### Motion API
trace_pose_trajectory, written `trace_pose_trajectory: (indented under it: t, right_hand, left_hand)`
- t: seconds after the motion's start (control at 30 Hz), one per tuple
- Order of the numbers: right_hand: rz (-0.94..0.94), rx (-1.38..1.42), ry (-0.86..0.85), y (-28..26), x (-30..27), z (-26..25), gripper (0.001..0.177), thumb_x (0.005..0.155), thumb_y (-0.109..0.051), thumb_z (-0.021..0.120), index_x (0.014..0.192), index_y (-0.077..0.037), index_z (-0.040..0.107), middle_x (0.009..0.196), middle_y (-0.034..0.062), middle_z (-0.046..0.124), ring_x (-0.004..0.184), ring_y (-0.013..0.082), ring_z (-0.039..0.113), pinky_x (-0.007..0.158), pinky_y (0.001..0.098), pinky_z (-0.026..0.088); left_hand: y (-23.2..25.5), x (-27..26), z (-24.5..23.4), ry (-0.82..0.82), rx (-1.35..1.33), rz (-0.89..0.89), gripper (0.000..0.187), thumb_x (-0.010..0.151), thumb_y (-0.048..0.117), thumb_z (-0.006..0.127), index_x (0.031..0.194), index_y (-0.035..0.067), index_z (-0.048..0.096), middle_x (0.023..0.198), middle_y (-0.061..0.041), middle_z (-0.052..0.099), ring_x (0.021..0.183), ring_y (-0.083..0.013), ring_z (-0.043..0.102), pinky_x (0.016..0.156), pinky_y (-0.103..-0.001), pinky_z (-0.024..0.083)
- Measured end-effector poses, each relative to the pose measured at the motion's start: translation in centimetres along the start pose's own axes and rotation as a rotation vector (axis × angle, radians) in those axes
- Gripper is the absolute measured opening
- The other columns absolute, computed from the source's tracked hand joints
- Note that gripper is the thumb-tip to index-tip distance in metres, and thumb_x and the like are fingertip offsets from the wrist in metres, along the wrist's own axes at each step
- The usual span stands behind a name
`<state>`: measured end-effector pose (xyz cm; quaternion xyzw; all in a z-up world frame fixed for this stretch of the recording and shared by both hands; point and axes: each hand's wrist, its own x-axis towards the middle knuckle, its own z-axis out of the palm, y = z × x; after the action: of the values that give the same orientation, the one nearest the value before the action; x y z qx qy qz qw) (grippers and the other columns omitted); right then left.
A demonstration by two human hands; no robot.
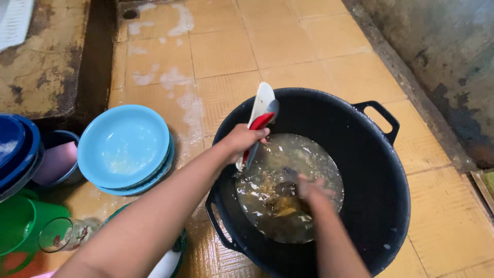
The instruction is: Washing various plastic dishes, cups, and spoons in a basin on the bathroom floor.
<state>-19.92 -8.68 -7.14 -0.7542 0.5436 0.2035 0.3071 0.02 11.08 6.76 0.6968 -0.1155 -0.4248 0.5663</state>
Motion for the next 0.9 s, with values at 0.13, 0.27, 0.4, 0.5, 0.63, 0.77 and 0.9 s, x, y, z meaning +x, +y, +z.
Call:
trace_pose_trajectory:
  t: [0.13,0.27,0.4,0.5,0.63,0.77,0.9]
  right_hand:
    - [-0.145,-0.159,-0.084,-9.4,-14.5,0.1,0.090,0.093,-0.080,0.033,0.165,-0.030,0.012,0.169,0.0259,0.007,0.154,0.0501,0.017,0.122,0.0666,0.022]
    - [-0.659,-0.547,-0.012,-9.8,-9.4,8.0,0.080,0.099,-0.075,0.043,0.161,-0.027,0.030,0.170,0.0257,0.008,0.148,0.0560,0.018,0.119,0.0683,0.020]
    - [-0.715,-0.579,-0.284,-7.6,-9.0,6.9,0.073,0.084,-0.056,0.068,0.151,-0.036,0.048,0.166,0.0091,0.030,0.151,0.0401,0.029,0.119,0.0537,0.034]
    - [-0.633,-0.554,-0.278,-4.9,-6.9,5.7,0.073,0.083,-0.050,0.070,0.151,-0.033,0.047,0.162,0.0098,0.036,0.147,0.0379,0.036,0.117,0.0516,0.037]
    - [-0.523,-0.525,-0.255,-0.7,-1.7,1.3,0.074,0.082,-0.042,0.073,0.151,-0.028,0.047,0.157,0.0106,0.045,0.142,0.0350,0.045,0.116,0.0488,0.040]
    - [-0.438,-0.504,-0.229,-0.6,0.2,-1.6,0.075,0.081,-0.033,0.076,0.150,-0.024,0.047,0.151,0.0115,0.054,0.137,0.0320,0.054,0.114,0.0460,0.044]
    - [-0.454,-0.464,-0.256,-6.3,-6.7,-3.6,0.072,0.083,-0.035,0.077,0.148,-0.023,0.050,0.147,0.0117,0.060,0.134,0.0297,0.059,0.114,0.0434,0.045]
  left_hand:
    - [1.5,-2.0,-0.7,-0.006,-0.040,-0.069,0.033,0.090,0.036,0.074,0.074,0.010,0.061,0.065,-0.002,0.056,0.055,-0.0158,0.051,0.050,-0.036,0.041]
    - [0.8,-1.6,-1.1,0.024,0.059,-0.012,0.034,0.090,0.039,0.075,0.075,0.010,0.064,0.066,-0.001,0.055,0.057,-0.0144,0.047,0.052,-0.035,0.037]
    - [0.0,-2.9,-1.3,0.025,0.010,-0.040,0.033,0.089,0.038,0.076,0.076,0.010,0.064,0.068,-0.001,0.058,0.060,-0.0150,0.051,0.055,-0.035,0.041]
    - [-0.2,-3.6,-0.4,-0.020,-0.063,-0.077,0.031,0.088,0.036,0.075,0.076,0.010,0.063,0.069,-0.002,0.061,0.060,-0.0160,0.055,0.055,-0.036,0.046]
    - [-1.0,-3.5,0.7,-0.046,-0.093,-0.105,0.032,0.090,0.034,0.075,0.076,0.008,0.063,0.069,-0.004,0.062,0.056,-0.0160,0.056,0.051,-0.035,0.046]
    - [-3.2,-2.3,1.2,-0.058,-0.047,-0.077,0.031,0.094,0.032,0.074,0.081,0.005,0.063,0.069,-0.004,0.060,0.054,-0.0146,0.053,0.049,-0.033,0.043]
    - [0.4,-5.7,0.9,-0.172,-0.188,-0.136,0.014,0.097,0.017,0.063,0.102,0.004,0.063,0.078,-0.005,0.069,0.061,-0.0144,0.065,0.055,-0.029,0.052]
